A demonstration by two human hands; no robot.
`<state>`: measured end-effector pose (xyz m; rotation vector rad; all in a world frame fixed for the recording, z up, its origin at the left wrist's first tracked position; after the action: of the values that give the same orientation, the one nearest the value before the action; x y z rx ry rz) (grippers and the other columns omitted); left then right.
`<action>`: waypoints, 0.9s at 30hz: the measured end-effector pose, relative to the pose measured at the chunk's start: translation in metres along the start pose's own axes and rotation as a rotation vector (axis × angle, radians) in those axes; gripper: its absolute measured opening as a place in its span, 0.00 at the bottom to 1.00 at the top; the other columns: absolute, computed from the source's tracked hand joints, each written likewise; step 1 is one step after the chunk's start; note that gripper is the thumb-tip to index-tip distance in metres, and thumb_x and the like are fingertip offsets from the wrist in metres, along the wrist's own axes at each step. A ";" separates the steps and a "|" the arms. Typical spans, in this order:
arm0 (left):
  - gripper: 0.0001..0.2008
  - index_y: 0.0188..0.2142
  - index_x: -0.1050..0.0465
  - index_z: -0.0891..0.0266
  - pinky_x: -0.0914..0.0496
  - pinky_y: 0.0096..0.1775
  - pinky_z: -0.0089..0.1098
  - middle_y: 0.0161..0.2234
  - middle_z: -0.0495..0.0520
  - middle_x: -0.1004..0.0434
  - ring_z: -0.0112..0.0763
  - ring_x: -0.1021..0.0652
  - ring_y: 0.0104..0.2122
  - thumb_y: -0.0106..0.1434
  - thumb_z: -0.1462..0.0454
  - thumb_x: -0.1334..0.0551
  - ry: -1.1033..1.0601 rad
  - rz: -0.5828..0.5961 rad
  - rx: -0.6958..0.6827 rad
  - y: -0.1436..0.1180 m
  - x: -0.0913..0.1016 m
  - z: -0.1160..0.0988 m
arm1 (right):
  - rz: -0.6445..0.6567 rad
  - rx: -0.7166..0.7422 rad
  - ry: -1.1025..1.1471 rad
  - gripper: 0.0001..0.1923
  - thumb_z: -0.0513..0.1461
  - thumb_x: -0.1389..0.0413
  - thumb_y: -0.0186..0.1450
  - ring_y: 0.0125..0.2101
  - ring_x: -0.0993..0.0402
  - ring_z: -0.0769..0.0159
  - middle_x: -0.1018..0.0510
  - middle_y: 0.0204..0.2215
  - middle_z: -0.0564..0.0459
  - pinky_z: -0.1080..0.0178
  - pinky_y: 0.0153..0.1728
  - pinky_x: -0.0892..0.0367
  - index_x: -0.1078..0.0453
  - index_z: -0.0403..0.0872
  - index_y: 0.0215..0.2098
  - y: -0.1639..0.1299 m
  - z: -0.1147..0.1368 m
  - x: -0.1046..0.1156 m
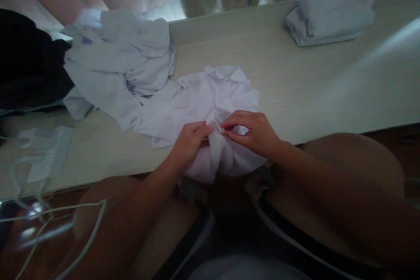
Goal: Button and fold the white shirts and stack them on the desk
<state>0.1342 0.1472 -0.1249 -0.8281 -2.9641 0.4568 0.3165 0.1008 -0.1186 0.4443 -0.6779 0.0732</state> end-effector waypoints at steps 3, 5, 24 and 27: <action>0.16 0.28 0.20 0.63 0.33 0.28 0.28 0.25 0.50 0.22 0.30 0.27 0.26 0.54 0.51 0.30 0.149 -0.021 -0.040 -0.004 0.000 -0.004 | -0.009 0.019 -0.027 0.03 0.38 0.40 0.64 0.35 0.25 0.64 0.20 0.34 0.52 0.62 0.38 0.32 0.24 0.48 0.36 -0.003 0.001 -0.005; 0.17 0.29 0.20 0.64 0.36 0.27 0.27 0.25 0.50 0.22 0.30 0.27 0.26 0.53 0.50 0.29 0.267 -0.055 -0.083 -0.005 0.001 -0.005 | -0.009 0.034 -0.041 0.03 0.37 0.41 0.64 0.37 0.25 0.63 0.20 0.35 0.52 0.62 0.40 0.32 0.24 0.48 0.37 -0.005 0.002 -0.010; 0.10 0.27 0.24 0.65 0.31 0.29 0.27 0.23 0.49 0.24 0.30 0.26 0.27 0.59 0.59 0.35 0.316 -0.071 -0.061 0.000 0.002 -0.003 | -0.128 -0.089 0.208 0.05 0.40 0.37 0.63 0.33 0.25 0.67 0.20 0.33 0.52 0.64 0.37 0.32 0.22 0.47 0.36 -0.007 -0.007 -0.015; 0.11 0.23 0.27 0.64 0.30 0.30 0.28 0.21 0.48 0.26 0.31 0.25 0.27 0.56 0.60 0.33 0.221 -0.079 -0.024 0.000 -0.001 -0.003 | -0.146 -0.122 0.290 0.05 0.40 0.37 0.63 0.34 0.25 0.66 0.20 0.33 0.52 0.63 0.37 0.32 0.22 0.47 0.36 -0.008 -0.010 -0.020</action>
<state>0.1356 0.1477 -0.1223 -0.7089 -2.7909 0.3041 0.3083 0.0990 -0.1410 0.3557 -0.3614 -0.0415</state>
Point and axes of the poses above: each hand's wrist, its own y-axis towards the middle knuckle, its own x-axis out of the back of the hand, z = x × y, the point moved 2 cm from there along y, towards the middle knuckle
